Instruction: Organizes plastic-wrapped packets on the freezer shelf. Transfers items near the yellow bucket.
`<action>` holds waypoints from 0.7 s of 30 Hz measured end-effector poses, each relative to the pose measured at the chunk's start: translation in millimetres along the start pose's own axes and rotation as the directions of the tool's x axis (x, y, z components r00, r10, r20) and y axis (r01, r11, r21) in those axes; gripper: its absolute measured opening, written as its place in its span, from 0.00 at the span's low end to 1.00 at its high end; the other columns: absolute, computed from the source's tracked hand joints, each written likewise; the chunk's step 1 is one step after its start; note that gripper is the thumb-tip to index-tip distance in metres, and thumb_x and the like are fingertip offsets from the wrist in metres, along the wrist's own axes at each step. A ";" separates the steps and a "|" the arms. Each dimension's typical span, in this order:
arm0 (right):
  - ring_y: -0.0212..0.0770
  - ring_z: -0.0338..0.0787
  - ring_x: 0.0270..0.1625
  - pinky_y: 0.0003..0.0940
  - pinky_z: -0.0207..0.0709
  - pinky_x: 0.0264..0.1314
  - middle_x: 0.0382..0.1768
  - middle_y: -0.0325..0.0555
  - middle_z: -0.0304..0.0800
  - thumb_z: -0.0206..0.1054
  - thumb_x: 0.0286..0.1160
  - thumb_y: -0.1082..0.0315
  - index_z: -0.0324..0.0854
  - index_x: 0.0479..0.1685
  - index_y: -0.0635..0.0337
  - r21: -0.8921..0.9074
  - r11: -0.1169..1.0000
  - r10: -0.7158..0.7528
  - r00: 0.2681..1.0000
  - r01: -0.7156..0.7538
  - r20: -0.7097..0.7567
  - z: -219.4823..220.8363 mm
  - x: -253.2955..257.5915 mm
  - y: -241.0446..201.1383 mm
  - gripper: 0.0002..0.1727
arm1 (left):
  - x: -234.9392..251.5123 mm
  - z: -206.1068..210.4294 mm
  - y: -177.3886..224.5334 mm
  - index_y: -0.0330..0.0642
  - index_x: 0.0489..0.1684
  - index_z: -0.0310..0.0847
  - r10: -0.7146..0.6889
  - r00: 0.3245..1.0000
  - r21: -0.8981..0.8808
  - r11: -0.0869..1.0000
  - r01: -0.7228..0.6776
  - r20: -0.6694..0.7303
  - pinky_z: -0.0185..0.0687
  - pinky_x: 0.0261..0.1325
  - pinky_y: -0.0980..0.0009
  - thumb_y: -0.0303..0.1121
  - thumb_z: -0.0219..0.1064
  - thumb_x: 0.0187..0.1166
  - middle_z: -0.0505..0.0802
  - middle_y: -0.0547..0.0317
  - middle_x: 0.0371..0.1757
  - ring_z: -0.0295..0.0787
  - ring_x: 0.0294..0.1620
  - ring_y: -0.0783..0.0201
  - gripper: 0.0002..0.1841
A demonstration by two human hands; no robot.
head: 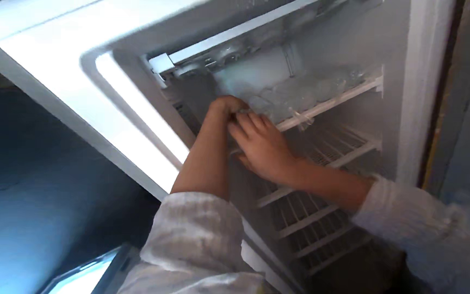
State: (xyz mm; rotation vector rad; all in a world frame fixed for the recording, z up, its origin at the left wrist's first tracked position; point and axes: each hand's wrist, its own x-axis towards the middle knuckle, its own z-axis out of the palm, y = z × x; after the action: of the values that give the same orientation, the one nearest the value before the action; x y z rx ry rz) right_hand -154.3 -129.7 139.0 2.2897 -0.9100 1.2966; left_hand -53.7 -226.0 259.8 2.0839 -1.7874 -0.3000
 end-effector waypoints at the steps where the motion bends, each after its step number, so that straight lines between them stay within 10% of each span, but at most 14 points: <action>1: 0.64 0.68 0.87 0.66 0.57 0.87 0.80 0.62 0.76 0.72 0.76 0.54 0.78 0.78 0.59 0.026 0.999 -0.036 0.999 0.036 -0.019 -5.1 -17.7 -6.6 0.31 | 6.6 1.6 -1.2 0.28 0.69 0.76 -0.023 1.000 -0.052 0.998 0.023 0.004 0.77 0.62 0.48 0.41 0.61 0.89 0.84 0.35 0.61 0.82 0.56 0.48 0.23; 6: 0.50 0.86 0.71 0.55 0.60 0.87 0.60 0.47 0.93 0.59 0.84 0.55 0.89 0.51 0.46 0.086 0.988 -0.075 0.882 0.130 -0.465 -13.2 -91.1 0.5 0.14 | 33.7 16.6 -0.6 0.23 0.68 0.76 0.011 0.998 -0.091 0.996 -0.016 -0.064 0.73 0.72 0.41 0.40 0.62 0.88 0.83 0.28 0.68 0.81 0.69 0.39 0.25; 10: 0.43 0.80 0.75 0.46 0.55 0.90 0.61 0.45 0.88 0.55 0.87 0.55 0.84 0.55 0.45 0.100 0.995 0.032 0.861 0.022 -0.508 -22.0 -106.5 33.0 0.14 | 37.4 21.9 7.8 0.20 0.62 0.78 0.057 0.996 0.004 0.998 -0.057 -0.070 0.70 0.73 0.38 0.39 0.60 0.89 0.84 0.25 0.66 0.80 0.71 0.36 0.23; 15: 0.61 0.84 0.68 0.65 0.65 0.77 0.63 0.59 0.88 0.60 0.80 0.62 0.91 0.56 0.58 0.084 0.993 0.113 0.885 -0.084 -0.451 -41.3 -64.0 73.4 0.17 | 29.3 24.0 5.8 0.21 0.68 0.76 0.095 0.994 0.033 0.995 -0.094 -0.048 0.66 0.77 0.39 0.38 0.48 0.94 0.81 0.26 0.72 0.75 0.77 0.37 0.24; 21: 0.58 0.80 0.75 0.68 0.55 0.84 0.71 0.56 0.84 0.59 0.81 0.65 0.88 0.64 0.56 0.133 0.989 0.118 0.902 -0.068 -0.416 -44.7 -55.9 74.2 0.19 | 25.7 24.4 -0.7 0.25 0.73 0.73 0.074 0.995 -0.125 0.989 -0.082 -0.067 0.66 0.75 0.41 0.34 0.44 0.95 0.78 0.28 0.75 0.74 0.76 0.40 0.22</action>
State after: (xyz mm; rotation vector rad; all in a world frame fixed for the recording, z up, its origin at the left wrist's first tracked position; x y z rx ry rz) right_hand -254.0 -137.8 113.7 1.9375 -0.8128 1.8378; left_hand -58.4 -254.6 239.5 1.9096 -1.7603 -0.3154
